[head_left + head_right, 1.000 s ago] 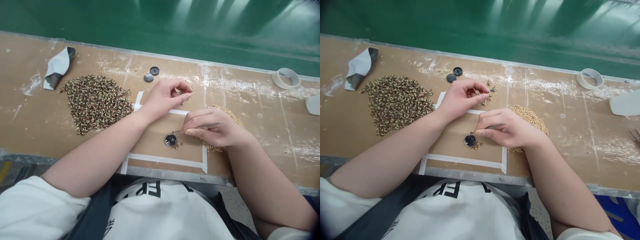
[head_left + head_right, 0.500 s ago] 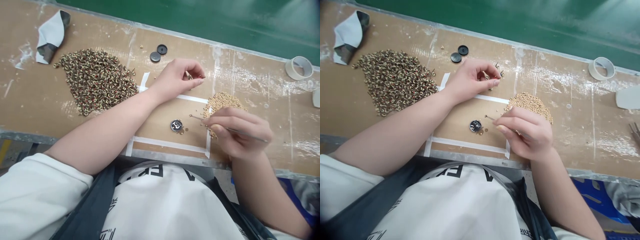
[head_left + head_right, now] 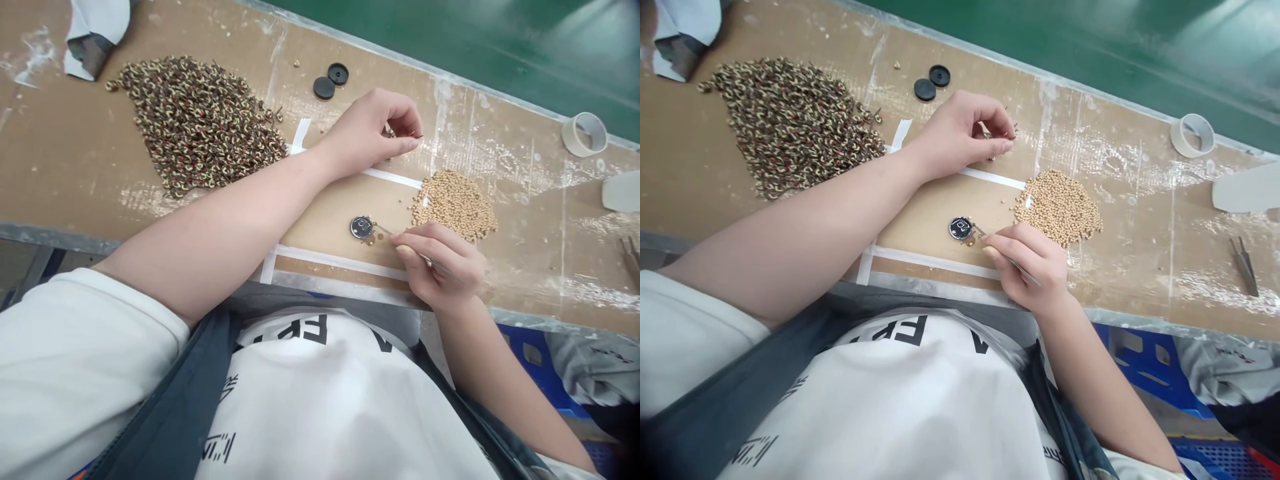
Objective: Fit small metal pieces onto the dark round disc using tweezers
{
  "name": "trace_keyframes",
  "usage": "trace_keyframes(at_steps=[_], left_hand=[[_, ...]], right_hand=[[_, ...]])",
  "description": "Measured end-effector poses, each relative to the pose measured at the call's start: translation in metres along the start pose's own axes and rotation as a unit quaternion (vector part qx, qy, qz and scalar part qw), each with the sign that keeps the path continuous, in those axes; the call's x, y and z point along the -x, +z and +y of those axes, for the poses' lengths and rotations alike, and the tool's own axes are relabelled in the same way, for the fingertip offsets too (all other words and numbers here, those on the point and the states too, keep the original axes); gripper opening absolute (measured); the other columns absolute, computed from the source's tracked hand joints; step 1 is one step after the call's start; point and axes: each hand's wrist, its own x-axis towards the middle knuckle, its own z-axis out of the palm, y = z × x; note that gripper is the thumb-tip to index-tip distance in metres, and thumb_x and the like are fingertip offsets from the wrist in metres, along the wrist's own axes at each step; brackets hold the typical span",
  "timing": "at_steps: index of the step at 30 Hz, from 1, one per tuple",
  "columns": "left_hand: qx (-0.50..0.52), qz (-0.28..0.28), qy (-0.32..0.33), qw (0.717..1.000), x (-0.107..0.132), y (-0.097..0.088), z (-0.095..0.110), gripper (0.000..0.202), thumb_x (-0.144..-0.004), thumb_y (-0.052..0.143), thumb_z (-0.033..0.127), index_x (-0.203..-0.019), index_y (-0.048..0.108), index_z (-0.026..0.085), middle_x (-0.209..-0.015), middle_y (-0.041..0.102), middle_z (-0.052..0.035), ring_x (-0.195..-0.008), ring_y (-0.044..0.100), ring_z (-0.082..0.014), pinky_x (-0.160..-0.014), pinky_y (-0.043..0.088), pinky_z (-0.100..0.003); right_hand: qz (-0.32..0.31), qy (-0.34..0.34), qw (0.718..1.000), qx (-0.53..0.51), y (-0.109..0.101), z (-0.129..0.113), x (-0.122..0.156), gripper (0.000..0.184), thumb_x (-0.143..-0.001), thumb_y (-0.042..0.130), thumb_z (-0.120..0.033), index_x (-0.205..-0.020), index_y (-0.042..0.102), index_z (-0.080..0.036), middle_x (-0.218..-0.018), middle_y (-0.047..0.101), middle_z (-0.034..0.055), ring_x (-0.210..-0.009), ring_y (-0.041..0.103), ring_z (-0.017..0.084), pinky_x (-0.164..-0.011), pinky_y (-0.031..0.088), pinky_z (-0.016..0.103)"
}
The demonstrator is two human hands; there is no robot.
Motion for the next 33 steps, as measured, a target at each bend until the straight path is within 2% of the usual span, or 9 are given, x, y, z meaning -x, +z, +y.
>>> trace_keyframes(at_steps=[3,6,9,12,19,23,27,33], left_hand=[[-0.008,-0.001,-0.013,1.000,-0.0004,0.0007,-0.0002,0.003,-0.088,0.074,0.023,-0.085,0.074,0.023,-0.095,0.076,-0.0029,-0.086,0.067,-0.0186,-0.076,0.054,-0.037],[-0.009,-0.002,0.007,1.000,-0.0018,0.0011,-0.0024,0.002,-0.087,0.073,0.020,-0.086,0.074,0.022,-0.093,0.076,-0.0024,-0.083,0.065,-0.0159,-0.078,0.055,-0.036],[0.000,-0.001,0.026,1.000,-0.0027,0.0009,-0.0048,0.002,-0.087,0.074,0.020,-0.085,0.074,0.021,-0.092,0.076,-0.0037,-0.085,0.068,-0.0176,-0.079,0.055,-0.037],[-0.012,-0.009,0.009,1.000,-0.0026,-0.0002,-0.0036,0.005,-0.088,0.076,0.022,-0.085,0.073,0.023,-0.093,0.076,-0.0030,-0.088,0.069,-0.0188,-0.080,0.055,-0.036],[-0.031,-0.018,0.002,0.999,-0.0012,-0.0015,0.0012,0.002,-0.091,0.073,0.016,-0.091,0.071,0.017,-0.098,0.075,-0.0030,-0.086,0.062,-0.0110,-0.085,0.052,-0.029],[-0.023,-0.013,0.016,1.000,-0.0021,-0.0003,-0.0024,0.004,-0.089,0.072,0.016,-0.089,0.071,0.020,-0.095,0.075,-0.0021,-0.084,0.061,-0.0106,-0.081,0.052,-0.028],[-0.018,-0.006,0.025,1.000,-0.0035,0.0005,-0.0039,0.004,-0.088,0.071,0.013,-0.089,0.073,0.017,-0.093,0.075,-0.0026,-0.083,0.063,-0.0102,-0.078,0.052,-0.027],[-0.018,-0.007,0.027,0.999,-0.0033,-0.0001,-0.0024,0.004,-0.086,0.071,0.014,-0.088,0.074,0.017,-0.092,0.076,-0.0026,-0.081,0.064,-0.0101,-0.076,0.053,-0.027]], right_hand=[[0.004,-0.016,1.000,0.000,0.0014,-0.0007,-0.0007,0.021,-0.093,0.068,-0.018,-0.111,0.075,-0.025,-0.091,0.075,0.0080,-0.072,0.069,0.020,-0.063,0.054,0.033],[0.001,-0.014,1.000,0.005,0.0021,-0.0010,-0.0012,0.020,-0.094,0.067,-0.019,-0.111,0.075,-0.025,-0.091,0.075,0.0080,-0.071,0.069,0.020,-0.063,0.054,0.033],[-0.003,-0.005,1.000,0.010,0.0020,-0.0005,-0.0003,0.017,-0.095,0.067,-0.023,-0.110,0.075,-0.025,-0.091,0.075,0.0082,-0.073,0.070,0.021,-0.064,0.054,0.034],[-0.007,-0.005,1.000,0.017,0.0017,-0.0001,0.0003,0.016,-0.096,0.067,-0.023,-0.109,0.075,-0.025,-0.091,0.075,0.0083,-0.073,0.070,0.021,-0.065,0.055,0.034],[-0.006,-0.019,1.000,0.008,0.0017,-0.0004,-0.0013,0.018,-0.095,0.068,-0.022,-0.111,0.076,-0.024,-0.091,0.075,0.0074,-0.073,0.070,0.019,-0.064,0.054,0.032],[-0.006,-0.007,1.000,0.012,0.0025,0.0011,0.0005,0.017,-0.095,0.068,-0.024,-0.110,0.076,-0.024,-0.090,0.075,0.0080,-0.072,0.070,0.020,-0.064,0.054,0.033],[-0.004,0.005,1.000,0.022,0.0025,0.0019,0.0024,0.015,-0.096,0.066,-0.024,-0.106,0.076,-0.024,-0.089,0.075,0.0089,-0.072,0.070,0.021,-0.064,0.055,0.034],[0.000,0.013,1.000,0.013,0.0030,0.0003,0.0005,0.013,-0.096,0.066,-0.024,-0.104,0.076,-0.024,-0.087,0.074,0.0081,-0.072,0.069,0.020,-0.064,0.054,0.033]])
